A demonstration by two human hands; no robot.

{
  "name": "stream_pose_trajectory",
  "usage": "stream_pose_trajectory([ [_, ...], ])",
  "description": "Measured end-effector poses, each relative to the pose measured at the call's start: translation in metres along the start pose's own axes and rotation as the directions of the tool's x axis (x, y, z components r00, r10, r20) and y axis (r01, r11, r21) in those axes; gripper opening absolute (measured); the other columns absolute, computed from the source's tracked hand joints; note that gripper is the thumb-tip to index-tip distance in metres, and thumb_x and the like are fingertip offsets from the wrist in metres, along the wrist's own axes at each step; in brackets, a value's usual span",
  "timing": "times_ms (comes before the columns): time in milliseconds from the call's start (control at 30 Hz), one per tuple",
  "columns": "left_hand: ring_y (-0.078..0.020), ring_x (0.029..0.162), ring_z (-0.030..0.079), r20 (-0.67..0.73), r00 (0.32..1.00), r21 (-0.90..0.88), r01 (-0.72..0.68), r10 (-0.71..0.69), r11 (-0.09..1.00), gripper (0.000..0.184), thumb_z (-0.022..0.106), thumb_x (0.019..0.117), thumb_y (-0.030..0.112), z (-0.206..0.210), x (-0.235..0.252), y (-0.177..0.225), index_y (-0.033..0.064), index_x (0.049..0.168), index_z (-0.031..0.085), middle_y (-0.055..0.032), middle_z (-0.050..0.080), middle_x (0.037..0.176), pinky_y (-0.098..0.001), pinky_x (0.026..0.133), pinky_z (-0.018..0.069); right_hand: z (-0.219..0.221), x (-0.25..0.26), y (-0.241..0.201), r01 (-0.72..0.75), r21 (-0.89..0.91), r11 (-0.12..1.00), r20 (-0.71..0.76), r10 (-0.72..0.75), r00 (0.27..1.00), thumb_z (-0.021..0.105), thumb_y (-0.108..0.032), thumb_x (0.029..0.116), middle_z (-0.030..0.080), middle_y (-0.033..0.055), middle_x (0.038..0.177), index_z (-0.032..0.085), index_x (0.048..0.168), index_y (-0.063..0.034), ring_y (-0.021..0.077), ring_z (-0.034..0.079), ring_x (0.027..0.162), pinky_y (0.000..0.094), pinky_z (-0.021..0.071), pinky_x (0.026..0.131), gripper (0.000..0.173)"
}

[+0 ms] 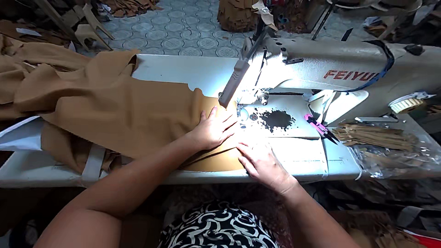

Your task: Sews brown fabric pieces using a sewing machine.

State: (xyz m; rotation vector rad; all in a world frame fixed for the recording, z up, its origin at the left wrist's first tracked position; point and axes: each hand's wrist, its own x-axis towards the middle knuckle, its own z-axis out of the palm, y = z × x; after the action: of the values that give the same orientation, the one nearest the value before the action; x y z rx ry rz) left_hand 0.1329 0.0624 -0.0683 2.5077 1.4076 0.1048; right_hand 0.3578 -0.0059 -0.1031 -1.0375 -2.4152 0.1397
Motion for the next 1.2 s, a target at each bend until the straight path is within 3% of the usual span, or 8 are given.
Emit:
stream_pose_trajectory([
  [200, -0.043, 0.157, 0.014, 0.024, 0.998, -0.033, 0.066, -0.065, 0.997, 0.058, 0.034, 0.1087, 0.049, -0.004, 0.014, -0.003, 0.0223, 0.16, 0.039, -0.0013, 0.035, 0.166, -0.0807, 0.114, 0.0089, 0.0, 0.009, 0.012, 0.021, -0.007, 1.0, -0.006, -0.021, 1.0, 0.048, -0.029, 0.1023, 0.072, 0.0103, 0.125, 0.076, 0.121, -0.0088, 0.0311, 0.067, 0.118, 0.0543, 0.0487, 0.102, 0.039],
  [633, -0.042, 0.157, 0.013, 0.018, 1.0, -0.032, -0.014, 0.015, 0.999, 0.062, 0.033, 0.107, 0.051, 0.001, 0.028, -0.021, 0.0176, 0.158, 0.041, -0.0059, 0.032, 0.168, -0.0782, 0.116, 0.0081, 0.008, 0.012, 0.016, -0.023, 0.004, 1.0, 0.02, 0.023, 1.0, 0.046, -0.031, 0.1031, 0.07, 0.0113, 0.129, 0.073, 0.126, -0.0081, 0.0312, 0.063, 0.125, 0.0544, 0.0446, 0.109, 0.042],
  [700, -0.043, 0.152, 0.029, -0.142, 0.984, -0.017, -0.109, 0.105, 0.994, 0.049, 0.044, 0.1053, 0.036, 0.005, 0.015, -0.009, 0.0106, 0.146, 0.056, -0.0118, 0.044, 0.16, -0.0764, 0.115, 0.0178, 0.002, 0.017, 0.022, -0.03, 0.046, 0.998, 0.063, 0.027, 0.998, 0.046, -0.031, 0.1029, 0.07, 0.0107, 0.13, 0.073, 0.128, -0.0097, 0.0311, 0.061, 0.128, 0.055, 0.0421, 0.111, 0.042],
  [767, -0.0373, 0.133, 0.056, -0.368, 0.895, 0.023, -0.261, 0.251, 0.965, 0.032, 0.055, 0.0974, 0.022, 0.016, 0.0, 0.003, 0.0054, 0.119, 0.072, -0.0145, 0.066, 0.134, -0.0702, 0.109, 0.0348, -0.004, 0.024, 0.034, -0.017, 0.116, 0.993, 0.099, 0.006, 0.995, 0.049, -0.028, 0.1009, 0.071, 0.0098, 0.127, 0.074, 0.125, -0.0117, 0.0299, 0.061, 0.127, 0.0547, 0.0423, 0.111, 0.038],
  [800, -0.0339, 0.125, 0.062, -0.398, 0.872, 0.03, -0.298, 0.284, 0.954, 0.029, 0.056, 0.0961, 0.021, 0.02, -0.008, 0.008, 0.006, 0.113, 0.073, -0.0132, 0.07, 0.126, -0.0673, 0.106, 0.0389, -0.008, 0.027, 0.04, 0.005, 0.153, 0.988, 0.126, -0.024, 0.992, 0.051, -0.024, 0.099, 0.071, 0.0105, 0.127, 0.073, 0.125, -0.0104, 0.03, 0.061, 0.126, 0.0544, 0.0425, 0.11, 0.037],
  [867, -0.0312, 0.129, 0.062, -0.366, 0.884, -0.003, -0.314, 0.291, 0.949, 0.035, 0.051, 0.0994, 0.025, 0.028, -0.022, 0.01, 0.0075, 0.119, 0.074, -0.0114, 0.07, 0.13, -0.0706, 0.108, 0.0358, -0.014, 0.035, 0.057, 0.069, 0.208, 0.976, 0.177, -0.107, 0.978, 0.05, -0.019, 0.0975, 0.07, 0.0082, 0.129, 0.072, 0.129, -0.0114, 0.0269, 0.061, 0.127, 0.0508, 0.0422, 0.11, 0.039],
  [1000, -0.0297, 0.136, 0.057, -0.349, 0.889, -0.031, -0.328, 0.297, 0.944, 0.047, 0.046, 0.1026, 0.041, 0.034, -0.023, -0.001, 0.0124, 0.129, 0.072, -0.0071, 0.066, 0.139, -0.0757, 0.108, 0.031, -0.016, 0.048, 0.079, 0.263, 0.259, 0.929, 0.133, -0.304, 0.943, 0.052, -0.015, 0.094, 0.075, 0.0062, 0.116, 0.078, 0.116, -0.0113, 0.023, 0.065, 0.115, 0.0454, 0.0451, 0.104, 0.034],
  [1200, -0.0368, 0.136, 0.055, -0.359, 0.881, -0.077, -0.356, 0.307, 0.931, 0.048, 0.052, 0.0987, 0.045, 0.023, 0.005, -0.018, 0.0134, 0.13, 0.071, -0.0088, 0.066, 0.138, -0.0808, 0.105, 0.029, -0.009, 0.06, 0.082, 0.215, 0.155, 0.964, 0.113, -0.233, 0.966, 0.052, -0.019, 0.0958, 0.071, 0.0081, 0.125, 0.078, 0.115, -0.0125, 0.0285, 0.061, 0.122, 0.0536, 0.0418, 0.109, 0.033],
])
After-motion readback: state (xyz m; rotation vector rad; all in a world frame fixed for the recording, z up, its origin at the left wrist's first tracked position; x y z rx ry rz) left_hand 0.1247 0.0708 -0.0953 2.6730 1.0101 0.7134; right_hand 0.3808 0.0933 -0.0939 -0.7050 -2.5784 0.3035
